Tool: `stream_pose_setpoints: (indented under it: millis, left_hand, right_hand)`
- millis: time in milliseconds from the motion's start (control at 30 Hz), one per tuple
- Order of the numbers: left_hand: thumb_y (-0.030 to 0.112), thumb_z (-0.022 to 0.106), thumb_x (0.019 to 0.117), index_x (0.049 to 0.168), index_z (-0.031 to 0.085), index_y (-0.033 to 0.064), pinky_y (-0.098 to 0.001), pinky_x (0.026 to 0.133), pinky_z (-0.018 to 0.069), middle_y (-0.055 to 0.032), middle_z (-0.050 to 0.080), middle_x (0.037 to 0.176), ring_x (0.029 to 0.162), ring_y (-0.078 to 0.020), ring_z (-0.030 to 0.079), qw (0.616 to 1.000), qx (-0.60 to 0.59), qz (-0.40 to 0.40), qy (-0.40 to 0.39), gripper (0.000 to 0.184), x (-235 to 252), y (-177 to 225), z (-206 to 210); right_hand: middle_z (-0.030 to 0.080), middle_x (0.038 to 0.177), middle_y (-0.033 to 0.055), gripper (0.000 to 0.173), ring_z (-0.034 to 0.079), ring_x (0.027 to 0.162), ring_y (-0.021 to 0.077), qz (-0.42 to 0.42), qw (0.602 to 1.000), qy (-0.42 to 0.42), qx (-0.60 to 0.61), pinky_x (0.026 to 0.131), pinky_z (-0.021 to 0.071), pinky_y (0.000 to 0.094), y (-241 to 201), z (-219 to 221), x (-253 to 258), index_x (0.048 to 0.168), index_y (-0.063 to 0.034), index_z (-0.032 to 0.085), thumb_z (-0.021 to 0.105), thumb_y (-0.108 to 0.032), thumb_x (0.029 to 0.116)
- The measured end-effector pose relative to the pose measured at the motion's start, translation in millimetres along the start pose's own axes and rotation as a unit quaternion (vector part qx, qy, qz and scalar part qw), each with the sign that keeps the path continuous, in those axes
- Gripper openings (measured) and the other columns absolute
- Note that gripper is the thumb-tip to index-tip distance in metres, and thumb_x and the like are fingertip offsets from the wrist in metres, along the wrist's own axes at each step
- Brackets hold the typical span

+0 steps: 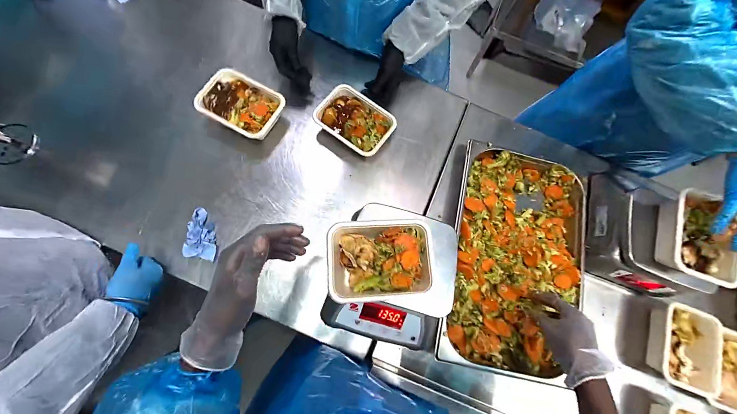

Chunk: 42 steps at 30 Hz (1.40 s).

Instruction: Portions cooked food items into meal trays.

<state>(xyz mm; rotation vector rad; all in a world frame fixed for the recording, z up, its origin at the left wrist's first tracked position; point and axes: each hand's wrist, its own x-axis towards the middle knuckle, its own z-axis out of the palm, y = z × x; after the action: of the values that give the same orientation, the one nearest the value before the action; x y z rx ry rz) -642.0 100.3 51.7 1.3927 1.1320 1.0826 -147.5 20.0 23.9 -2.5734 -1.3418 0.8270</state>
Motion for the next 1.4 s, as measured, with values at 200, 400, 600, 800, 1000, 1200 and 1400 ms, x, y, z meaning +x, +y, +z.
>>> stream_pose_setpoints:
  millis: [200,400,600,800,1000,1200,1400]
  left_hand:
    - [0.046,0.037,0.1084,0.125,0.067,0.0050,-0.0365,0.092,0.0589,-0.0079,0.074,0.111,0.102,-0.0214,0.071,0.999,0.013,-0.025,0.017,0.053,-3,-1,-9]
    - [0.044,0.040,0.1084,0.125,0.068,0.0067,-0.0354,0.093,0.0580,-0.0064,0.073,0.112,0.102,-0.0197,0.070,0.999,0.003,-0.021,-0.027,0.049,8,0,-2]
    - [0.040,0.038,0.1092,0.127,0.066,0.0049,-0.0350,0.094,0.0582,-0.0063,0.073,0.113,0.102,-0.0182,0.071,0.999,-0.001,-0.003,-0.032,0.048,1,-1,-15]
    - [0.038,0.035,0.1099,0.127,0.065,0.0032,-0.0348,0.093,0.0580,-0.0075,0.073,0.113,0.102,-0.0179,0.071,1.000,0.017,-0.009,-0.007,0.049,1,-11,-29]
    - [0.041,0.039,0.1089,0.128,0.066,0.0058,-0.0337,0.093,0.0578,-0.0053,0.073,0.114,0.102,-0.0162,0.071,1.000,0.025,-0.008,-0.018,0.048,3,-8,-30]
    - [0.035,0.038,0.1081,0.124,0.066,0.0040,-0.0314,0.090,0.0585,-0.0049,0.073,0.110,0.098,-0.0132,0.071,0.998,0.061,-0.019,-0.011,0.045,-4,-20,-32]
    - [0.035,0.040,0.1083,0.126,0.066,0.0056,-0.0347,0.092,0.0584,-0.0058,0.073,0.113,0.100,-0.0153,0.071,0.995,0.086,-0.022,-0.035,0.043,-2,-16,-21]
  right_hand:
    - [0.074,0.113,0.0051,0.019,0.071,0.100,0.0205,-0.186,0.974,-0.004,0.130,0.088,0.0588,0.0483,-80,-37,-45,0.114,-0.0111,0.072,0.067,-0.005,0.0964]
    - [0.071,0.113,0.0028,0.028,0.070,0.098,0.0146,-0.459,0.880,-0.092,0.079,0.087,0.0614,0.0380,-176,4,-63,0.110,-0.0103,0.073,0.069,0.005,0.0874]
    - [0.071,0.111,0.0093,0.024,0.070,0.094,0.0223,-0.482,0.876,-0.001,0.003,0.084,0.0594,0.0422,-175,14,-62,0.107,-0.0067,0.073,0.073,0.005,0.0851]
    - [0.071,0.100,0.0089,0.015,0.069,0.086,0.0202,-0.470,0.883,0.013,-0.006,0.078,0.0590,0.0395,-171,11,-72,0.097,-0.0057,0.073,0.072,0.005,0.0866]
    - [0.073,0.109,0.0109,0.018,0.072,0.095,0.0216,-0.358,0.933,0.025,0.036,0.086,0.0605,0.0433,-173,-21,-66,0.108,-0.0031,0.072,0.064,0.005,0.0936]
    - [0.071,0.117,0.0181,0.030,0.069,0.107,0.0375,-0.074,0.994,-0.056,-0.064,0.092,0.0545,0.0621,-80,13,-14,0.120,-0.0097,0.071,0.071,-0.009,0.0909]
    - [0.065,0.117,0.0245,0.022,0.066,0.100,0.0450,-0.092,0.992,0.043,-0.076,0.080,0.0551,0.0663,-21,91,-13,0.107,-0.0065,0.074,0.073,-0.002,0.0852]
